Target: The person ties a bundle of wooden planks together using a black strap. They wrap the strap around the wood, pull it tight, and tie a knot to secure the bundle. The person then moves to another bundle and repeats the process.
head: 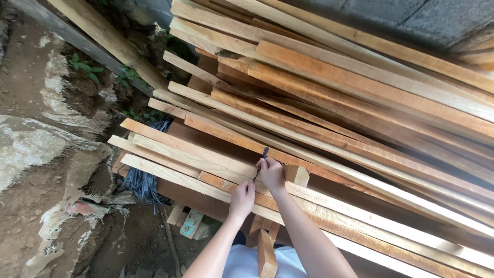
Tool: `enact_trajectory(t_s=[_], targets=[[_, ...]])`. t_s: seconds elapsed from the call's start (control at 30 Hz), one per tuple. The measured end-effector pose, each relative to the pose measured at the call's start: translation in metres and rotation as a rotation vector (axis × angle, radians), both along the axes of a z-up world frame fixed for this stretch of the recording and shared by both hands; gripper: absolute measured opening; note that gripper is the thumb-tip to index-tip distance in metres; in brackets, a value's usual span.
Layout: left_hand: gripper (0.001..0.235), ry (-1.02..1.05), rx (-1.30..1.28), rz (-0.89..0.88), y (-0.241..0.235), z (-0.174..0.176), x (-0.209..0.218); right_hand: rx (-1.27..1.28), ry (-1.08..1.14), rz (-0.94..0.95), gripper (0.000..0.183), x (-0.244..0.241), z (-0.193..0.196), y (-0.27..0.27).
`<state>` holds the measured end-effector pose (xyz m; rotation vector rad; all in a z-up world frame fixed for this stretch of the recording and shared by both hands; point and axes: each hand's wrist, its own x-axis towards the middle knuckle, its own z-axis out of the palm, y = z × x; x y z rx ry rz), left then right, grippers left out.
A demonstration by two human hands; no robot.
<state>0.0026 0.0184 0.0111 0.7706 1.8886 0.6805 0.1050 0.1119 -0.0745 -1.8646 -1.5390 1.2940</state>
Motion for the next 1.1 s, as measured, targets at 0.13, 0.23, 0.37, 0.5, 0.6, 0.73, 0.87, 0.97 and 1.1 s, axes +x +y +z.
enact_trajectory(t_s=[0.13, 0.23, 0.37, 0.5, 0.6, 0.73, 0.87, 0.97, 1.1], targets=[[0.043, 0.062, -0.08, -0.07, 0.049, -0.007, -0.008, 0.043, -0.174, 0.103, 0.031, -0.001, -0.063, -0.003], [0.042, 0.136, 0.009, -0.08, 0.081, -0.029, -0.003, 0.772, -1.179, 0.522, 0.022, 0.0, -0.139, 0.004], [0.042, 0.203, 0.12, -0.124, 0.062, -0.022, 0.001, -0.065, -0.633, 0.549, 0.031, -0.004, -0.116, 0.034], [0.039, 0.223, 0.117, -0.146, 0.001, -0.05, -0.001, -0.312, -0.57, 0.307, 0.037, -0.013, -0.188, 0.046], [0.043, 0.097, 0.082, -0.021, -0.01, -0.027, 0.009, -0.049, -0.821, 0.76, 0.04, -0.011, -0.22, 0.05], [0.041, 0.114, 0.047, -0.03, -0.013, -0.028, 0.01, -0.283, -0.596, 0.394, 0.046, -0.015, -0.153, 0.052], [0.043, 0.163, 0.08, -0.033, -0.015, -0.033, 0.017, -0.339, -0.511, 0.233, 0.038, -0.013, -0.147, 0.053], [0.044, 0.181, 0.102, -0.033, -0.015, -0.027, 0.018, -0.355, -0.459, 0.229, 0.037, -0.016, -0.112, 0.049], [0.043, 0.185, 0.115, -0.011, -0.018, -0.024, 0.021, -0.395, -0.341, 0.154, 0.032, -0.018, -0.074, 0.041]])
